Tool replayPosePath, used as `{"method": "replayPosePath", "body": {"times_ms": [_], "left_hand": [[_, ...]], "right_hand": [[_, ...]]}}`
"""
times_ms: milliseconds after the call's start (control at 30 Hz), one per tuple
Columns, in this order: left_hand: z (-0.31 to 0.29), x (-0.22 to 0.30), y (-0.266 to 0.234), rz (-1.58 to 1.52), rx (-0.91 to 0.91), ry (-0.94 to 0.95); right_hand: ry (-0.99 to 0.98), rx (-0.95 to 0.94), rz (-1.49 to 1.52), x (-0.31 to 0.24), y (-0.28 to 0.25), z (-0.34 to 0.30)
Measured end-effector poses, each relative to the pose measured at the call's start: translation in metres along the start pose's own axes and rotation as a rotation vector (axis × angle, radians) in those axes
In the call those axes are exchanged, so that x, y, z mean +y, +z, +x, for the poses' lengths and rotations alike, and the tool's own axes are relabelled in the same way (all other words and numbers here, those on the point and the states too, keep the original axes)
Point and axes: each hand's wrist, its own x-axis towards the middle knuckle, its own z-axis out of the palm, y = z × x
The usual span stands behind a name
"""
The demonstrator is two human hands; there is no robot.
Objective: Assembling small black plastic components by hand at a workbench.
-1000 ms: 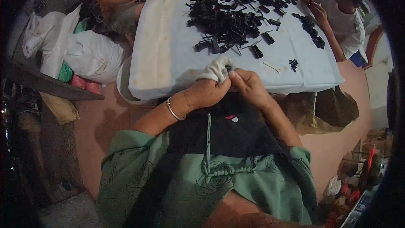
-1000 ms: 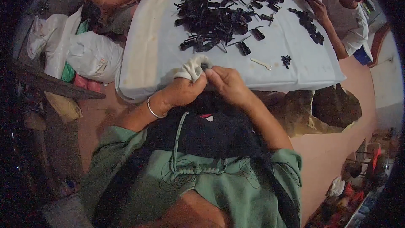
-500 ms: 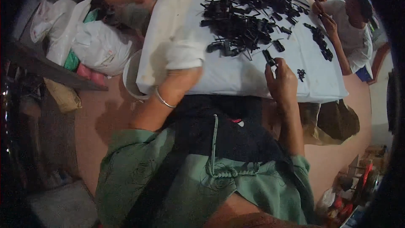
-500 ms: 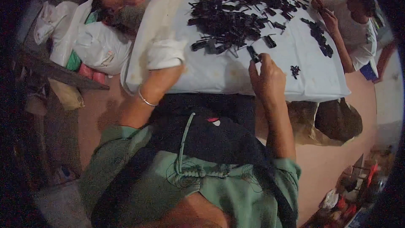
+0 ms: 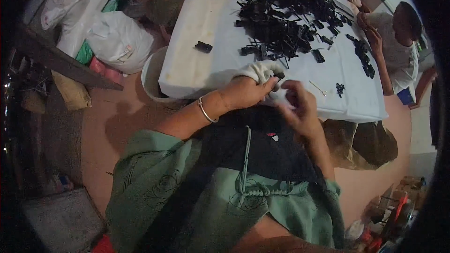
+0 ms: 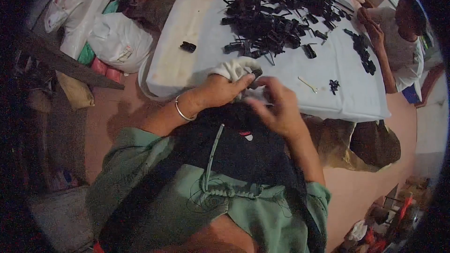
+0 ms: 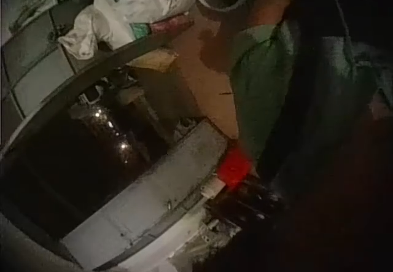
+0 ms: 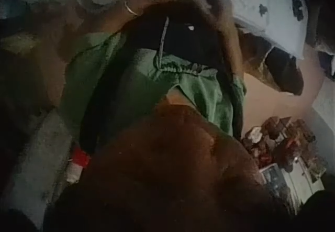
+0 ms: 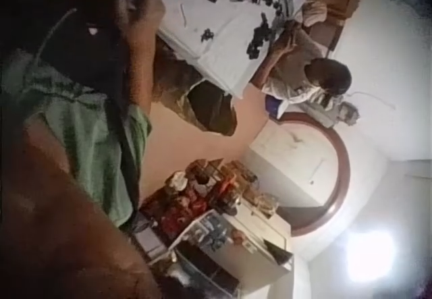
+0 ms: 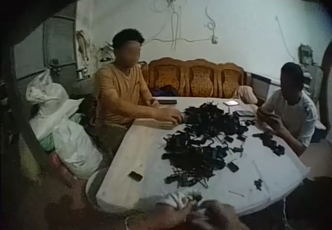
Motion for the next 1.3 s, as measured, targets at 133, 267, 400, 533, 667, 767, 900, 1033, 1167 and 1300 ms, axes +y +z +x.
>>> {"method": "replayPosePath", "body": {"times_ms": [133, 267, 400, 533, 667, 767, 900, 1033, 1167, 1300], "left_hand": [[0.0, -0.003, 0.013, -0.219, 0.123, 0.187], [-0.008, 0.008, 0.011, -0.325, 0.014, 0.131], [-0.006, 0.0, 0.011, -0.073, 0.161, 0.148], [-0.003, -0.013, 0.014, 0.254, 0.222, 0.342], [0.001, -0.016, 0.015, 0.56, 0.377, 0.592], [-0.002, -0.016, 0.014, 0.566, 0.346, 0.534], [0.005, -0.008, 0.002, 0.19, 0.324, 0.335], [0.005, -0.013, -0.005, 0.013, 0.298, 0.238], [0.0, 0.004, -0.005, 0.054, 0.086, -0.047], [-0.005, 0.005, -0.001, 0.077, -0.011, -0.012]], "right_hand": [[-0.15, 0.394, -0.238, 0.01, 0.025, 0.008], [0.262, 0.243, 0.326, 0.027, 0.02, 0.015], [0.122, 0.106, 0.313, 0.022, 0.019, 0.01], [0.238, 0.037, 0.232, 0.033, 0.024, 0.007], [0.29, 0.047, 0.417, 0.037, 0.034, 0.009], [0.305, 0.027, 0.533, 0.037, 0.03, 0.008], [0.305, 0.125, 0.501, 0.033, 0.027, 0.012], [0.199, -0.077, 0.235, 0.046, 0.021, 0.008], [0.186, 0.036, 0.37, 0.04, 0.014, 0.009], [0.223, -0.01, 0.423, 0.042, 0.013, 0.014]]}}
